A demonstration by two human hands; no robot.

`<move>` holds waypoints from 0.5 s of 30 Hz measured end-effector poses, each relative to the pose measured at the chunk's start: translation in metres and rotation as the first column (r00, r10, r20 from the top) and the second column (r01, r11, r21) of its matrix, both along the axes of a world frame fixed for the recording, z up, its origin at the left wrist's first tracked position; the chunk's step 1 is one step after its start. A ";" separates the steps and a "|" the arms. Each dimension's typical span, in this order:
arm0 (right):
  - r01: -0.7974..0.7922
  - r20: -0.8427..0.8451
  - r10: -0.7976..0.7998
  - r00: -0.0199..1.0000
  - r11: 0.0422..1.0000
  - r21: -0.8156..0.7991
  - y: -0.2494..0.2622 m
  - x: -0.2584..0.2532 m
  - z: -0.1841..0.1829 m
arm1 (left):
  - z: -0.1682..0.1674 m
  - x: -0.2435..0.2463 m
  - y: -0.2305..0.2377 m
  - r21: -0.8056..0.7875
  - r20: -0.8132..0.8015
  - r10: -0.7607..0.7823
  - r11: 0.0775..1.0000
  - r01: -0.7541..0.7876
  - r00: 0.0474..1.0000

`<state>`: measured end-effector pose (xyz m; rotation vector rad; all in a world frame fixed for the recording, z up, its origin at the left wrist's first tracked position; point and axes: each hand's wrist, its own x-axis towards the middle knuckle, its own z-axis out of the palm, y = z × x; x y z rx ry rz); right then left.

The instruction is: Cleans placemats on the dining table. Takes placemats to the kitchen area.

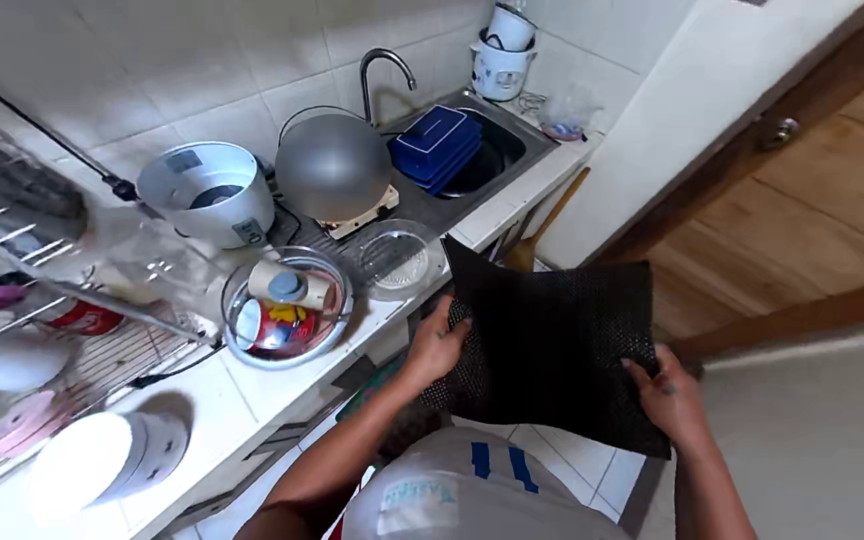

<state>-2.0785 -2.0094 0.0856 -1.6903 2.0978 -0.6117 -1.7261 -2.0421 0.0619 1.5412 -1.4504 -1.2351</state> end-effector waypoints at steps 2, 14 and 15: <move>-0.039 0.013 0.039 0.999 0.999 0.001 -0.075 0.004 0.014 | 0.004 0.002 -0.059 -0.022 -0.027 0.056 0.998 -0.056 0.998; -0.518 -0.053 0.518 0.854 0.855 0.007 -0.461 0.025 0.076 | 0.001 -0.005 -0.336 0.273 -0.593 0.603 0.775 -0.570 0.534; -0.541 -0.032 0.541 0.840 0.841 0.006 -0.493 0.030 0.078 | -0.007 0.000 -0.355 0.306 -0.608 0.646 0.727 -0.615 0.461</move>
